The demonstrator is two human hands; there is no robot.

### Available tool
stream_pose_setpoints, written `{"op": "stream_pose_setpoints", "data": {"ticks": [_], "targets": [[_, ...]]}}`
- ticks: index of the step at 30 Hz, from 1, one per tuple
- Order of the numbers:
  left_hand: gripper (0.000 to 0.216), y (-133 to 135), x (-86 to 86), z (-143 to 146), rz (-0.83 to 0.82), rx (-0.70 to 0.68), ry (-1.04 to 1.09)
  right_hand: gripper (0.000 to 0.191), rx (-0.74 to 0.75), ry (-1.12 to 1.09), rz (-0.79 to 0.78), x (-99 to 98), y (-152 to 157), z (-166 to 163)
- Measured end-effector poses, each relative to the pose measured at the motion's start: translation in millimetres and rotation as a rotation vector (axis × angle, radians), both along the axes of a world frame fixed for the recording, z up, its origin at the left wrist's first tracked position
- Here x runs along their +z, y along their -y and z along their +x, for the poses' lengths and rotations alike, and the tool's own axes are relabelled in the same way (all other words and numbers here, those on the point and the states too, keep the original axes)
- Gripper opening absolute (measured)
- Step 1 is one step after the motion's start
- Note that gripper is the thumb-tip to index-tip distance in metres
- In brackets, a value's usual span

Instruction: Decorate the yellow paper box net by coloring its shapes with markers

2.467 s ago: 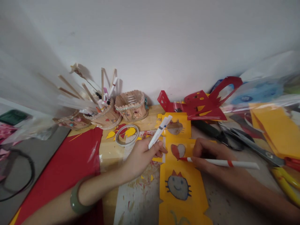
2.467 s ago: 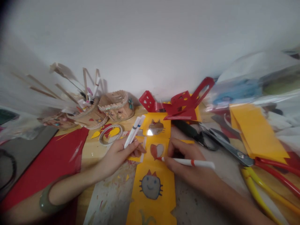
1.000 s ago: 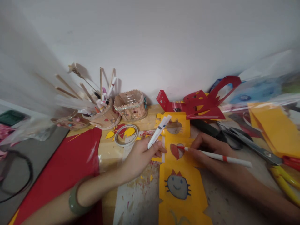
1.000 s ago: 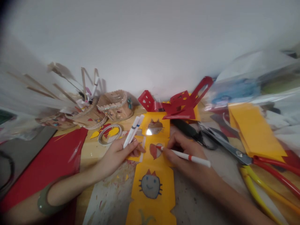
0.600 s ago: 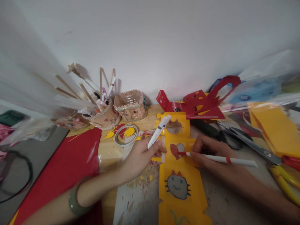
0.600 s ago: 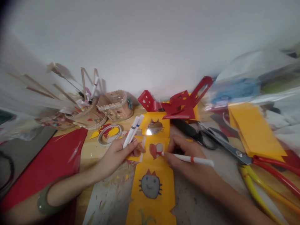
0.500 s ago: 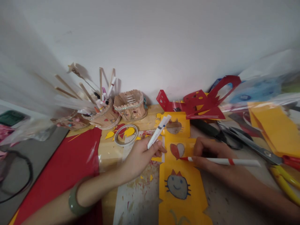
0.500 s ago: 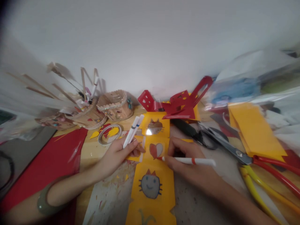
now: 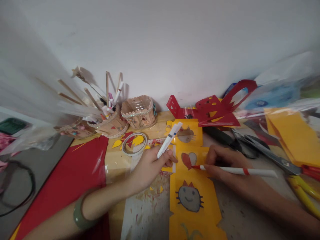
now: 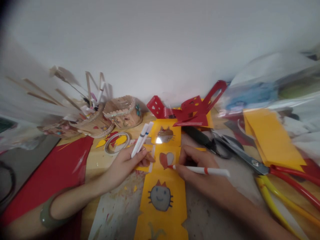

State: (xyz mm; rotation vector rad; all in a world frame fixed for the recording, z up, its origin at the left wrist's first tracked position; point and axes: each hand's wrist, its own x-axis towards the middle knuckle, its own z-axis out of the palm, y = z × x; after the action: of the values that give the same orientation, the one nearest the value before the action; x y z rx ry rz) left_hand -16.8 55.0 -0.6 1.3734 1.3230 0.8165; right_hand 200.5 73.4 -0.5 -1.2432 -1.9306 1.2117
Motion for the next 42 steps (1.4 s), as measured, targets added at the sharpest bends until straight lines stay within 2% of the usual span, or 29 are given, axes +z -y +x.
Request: {"op": "stream_pose_setpoints", "data": {"ticks": [7,12,15,28,34,39,42], "targets": [[0.034,0.4,-0.5,-0.6,0.015,-0.002,-0.008,0.025,-0.004,0.000,0.011,3.1,0.1,-1.1],[0.034,0.8,-1.6,-0.9,0.015,0.000,-0.004,0.022,-0.165,0.040,0.034,-2.0,-0.6,0.0],[0.034,0.6,-1.9,-0.9,0.022,0.000,-0.005,0.023,-0.182,0.070,0.017,-2.7,-1.0,-1.6],[0.033,-0.9,-0.2,0.4,0.011,0.008,0.001,0.027,-0.113,0.031,0.042,-1.3,-1.3,-1.9],[0.034,0.4,-0.5,0.8,0.006,0.010,0.005,0.023,-0.126,0.053,0.005,-2.7,-1.5,-2.3],[0.034,0.4,-0.1,0.7,0.006,0.010,0.000,0.026,-0.073,0.024,-0.006,1.5,-0.8,-2.4],[0.034,0.5,0.5,0.5,0.007,0.006,-0.002,0.024,-0.091,0.030,0.004,3.2,-1.3,-2.4]]}}
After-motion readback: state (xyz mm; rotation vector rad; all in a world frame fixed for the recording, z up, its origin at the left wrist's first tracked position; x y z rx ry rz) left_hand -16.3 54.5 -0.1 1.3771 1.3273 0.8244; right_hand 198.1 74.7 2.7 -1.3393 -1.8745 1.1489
